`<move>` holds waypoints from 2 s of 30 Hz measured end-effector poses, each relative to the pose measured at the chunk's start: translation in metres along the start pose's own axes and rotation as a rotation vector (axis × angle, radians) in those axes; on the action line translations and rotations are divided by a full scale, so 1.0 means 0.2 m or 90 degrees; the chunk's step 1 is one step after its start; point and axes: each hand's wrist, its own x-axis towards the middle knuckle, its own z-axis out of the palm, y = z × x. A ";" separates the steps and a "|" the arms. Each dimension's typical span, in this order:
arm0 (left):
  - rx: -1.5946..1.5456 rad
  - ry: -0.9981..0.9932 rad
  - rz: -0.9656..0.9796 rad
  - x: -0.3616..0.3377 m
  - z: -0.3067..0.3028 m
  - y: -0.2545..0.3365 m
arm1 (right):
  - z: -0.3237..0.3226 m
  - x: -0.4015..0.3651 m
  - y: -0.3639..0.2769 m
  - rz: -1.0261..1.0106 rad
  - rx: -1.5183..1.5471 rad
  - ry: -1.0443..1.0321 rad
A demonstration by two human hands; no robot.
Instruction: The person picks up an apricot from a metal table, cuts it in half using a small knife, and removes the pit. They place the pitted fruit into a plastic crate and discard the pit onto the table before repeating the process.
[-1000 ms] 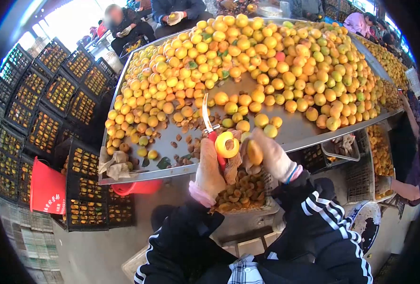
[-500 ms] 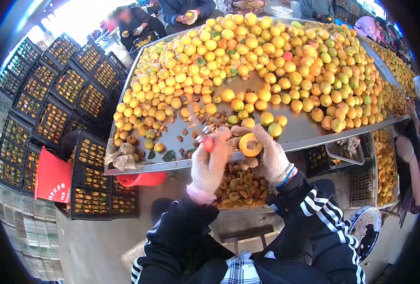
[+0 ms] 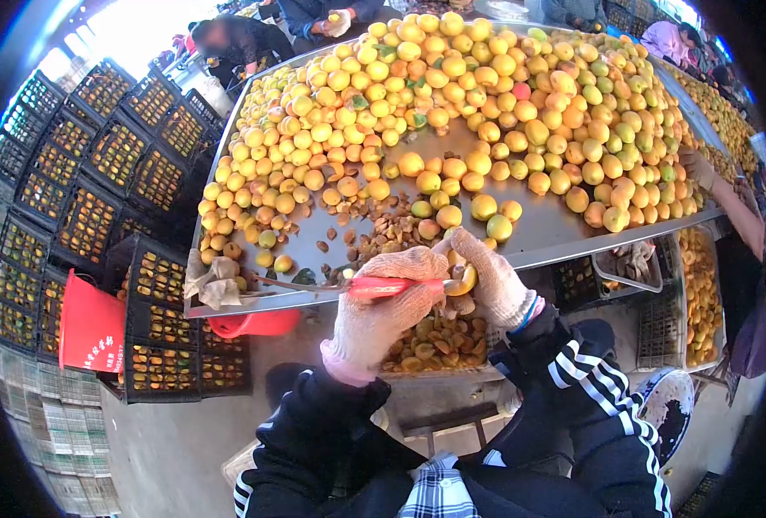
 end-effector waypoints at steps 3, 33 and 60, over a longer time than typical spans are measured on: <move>-0.009 0.014 -0.055 -0.01 0.00 0.00 | 0.09 -0.03 -0.07 0.061 -0.064 0.091; -0.153 0.156 0.070 0.14 -0.12 -0.24 | 0.08 0.23 0.21 0.002 0.124 0.155; 0.173 0.382 0.267 0.01 -0.39 -0.27 | 0.20 0.30 0.22 -0.058 0.211 0.210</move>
